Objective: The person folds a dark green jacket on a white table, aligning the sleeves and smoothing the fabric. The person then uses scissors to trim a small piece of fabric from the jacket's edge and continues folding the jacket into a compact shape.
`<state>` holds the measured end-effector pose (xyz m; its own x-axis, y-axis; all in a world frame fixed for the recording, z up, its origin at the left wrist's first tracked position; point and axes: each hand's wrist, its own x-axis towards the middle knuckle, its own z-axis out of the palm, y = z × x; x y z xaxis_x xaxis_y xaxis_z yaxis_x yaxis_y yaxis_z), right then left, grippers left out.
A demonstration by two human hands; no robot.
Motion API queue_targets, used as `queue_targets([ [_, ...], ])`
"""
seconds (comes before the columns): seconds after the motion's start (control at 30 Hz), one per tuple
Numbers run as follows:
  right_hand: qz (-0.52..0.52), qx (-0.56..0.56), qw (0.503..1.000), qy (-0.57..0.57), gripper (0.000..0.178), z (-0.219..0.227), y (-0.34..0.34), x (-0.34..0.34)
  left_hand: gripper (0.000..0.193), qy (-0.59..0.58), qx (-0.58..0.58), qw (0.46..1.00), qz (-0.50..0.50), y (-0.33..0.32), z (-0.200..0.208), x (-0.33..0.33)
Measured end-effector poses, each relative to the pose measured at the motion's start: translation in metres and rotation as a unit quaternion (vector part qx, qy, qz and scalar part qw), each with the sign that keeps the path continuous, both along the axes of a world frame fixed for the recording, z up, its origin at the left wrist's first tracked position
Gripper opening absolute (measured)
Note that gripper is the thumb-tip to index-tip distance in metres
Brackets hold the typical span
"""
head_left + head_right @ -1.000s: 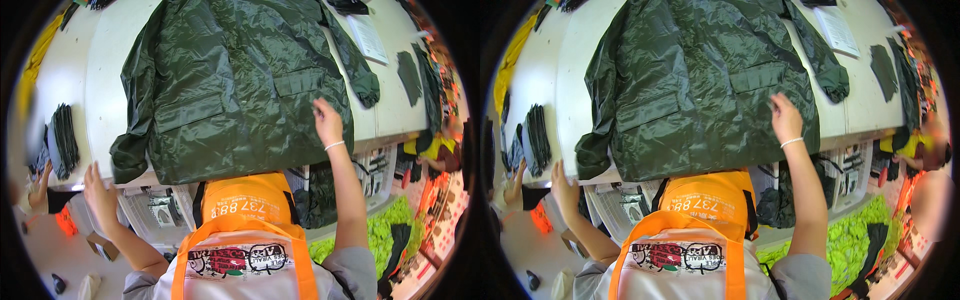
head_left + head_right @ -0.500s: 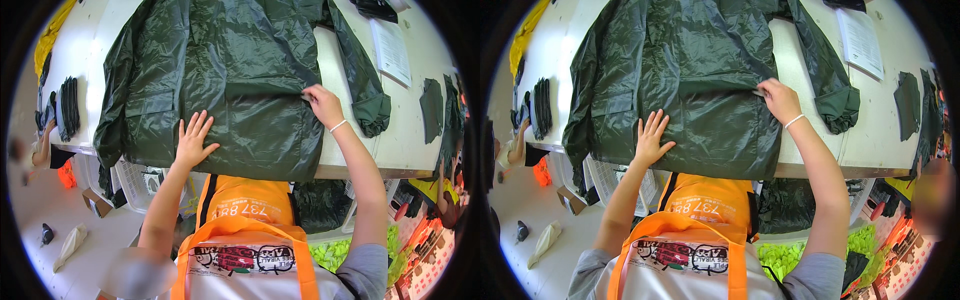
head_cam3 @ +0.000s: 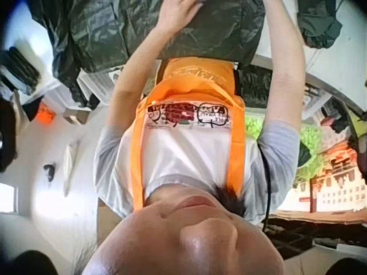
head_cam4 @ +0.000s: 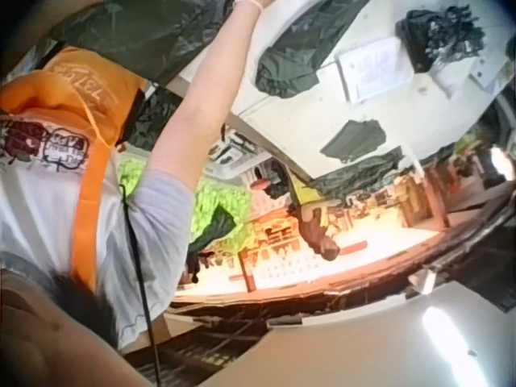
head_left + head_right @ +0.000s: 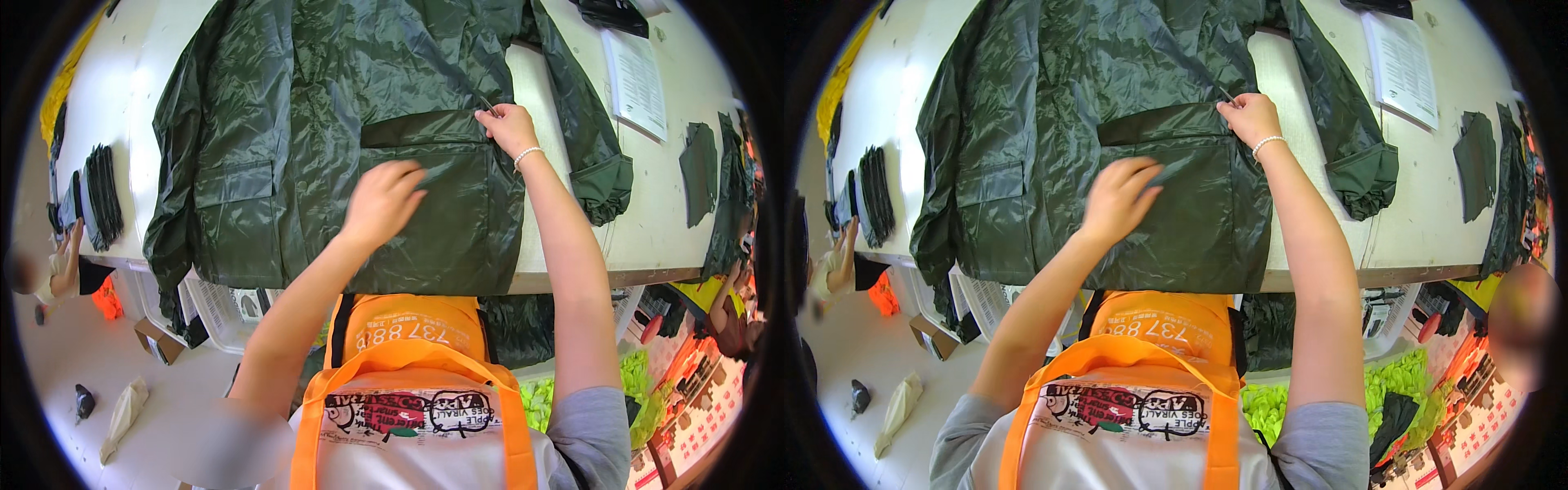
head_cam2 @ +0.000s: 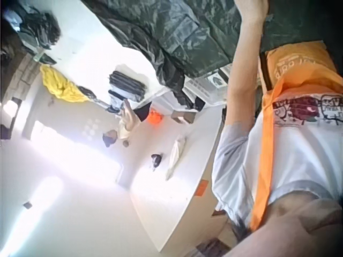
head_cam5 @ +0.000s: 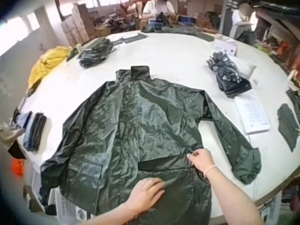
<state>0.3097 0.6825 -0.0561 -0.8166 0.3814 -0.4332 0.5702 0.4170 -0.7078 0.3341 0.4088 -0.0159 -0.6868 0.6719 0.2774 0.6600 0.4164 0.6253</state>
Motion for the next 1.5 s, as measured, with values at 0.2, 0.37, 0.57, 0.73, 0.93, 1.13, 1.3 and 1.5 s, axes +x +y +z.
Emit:
queue_targets([
  [0.2, -0.029, -0.024, 0.999, -0.003, 0.025, 0.009, -0.008, -0.002, 0.026, -0.12, -0.024, 0.992, -0.032, 0.096, -0.031, -0.037],
  [0.37, -0.053, -0.045, 0.998, -0.01, 0.024, 0.016, -0.007, 0.003, 0.01, -0.129, -0.01, 0.991, -0.045, 0.102, -0.04, -0.047],
  [0.57, -0.13, -0.001, 0.977, 0.171, 0.026, 0.015, -0.016, 0.05, 0.009, -0.196, -0.013, 0.98, -0.036, 0.103, -0.038, -0.053],
  [0.73, 0.006, 0.18, 0.974, 0.139, 0.022, 0.037, -0.042, 0.107, 0.01, -0.194, -0.015, 0.98, -0.047, 0.103, -0.035, -0.05],
  [0.93, 0.062, 0.282, 0.945, 0.151, 0.021, 0.026, -0.048, 0.109, 0.011, -0.255, -0.025, 0.966, -0.036, 0.105, -0.032, -0.05],
  [1.13, 0.058, 0.283, 0.944, 0.159, 0.018, 0.023, -0.047, 0.108, 0.013, -0.287, -0.022, 0.958, -0.015, 0.105, -0.032, -0.05],
  [1.3, -0.041, 0.127, 0.982, 0.131, 0.023, 0.023, -0.045, 0.109, 0.014, -0.533, 0.108, 0.837, 0.054, 0.088, -0.024, -0.073],
  [1.5, -0.005, -0.014, 0.977, 0.212, 0.035, 0.027, -0.057, 0.087, 0.012, -0.599, 0.151, 0.786, 0.018, -0.019, 0.031, -0.088],
])
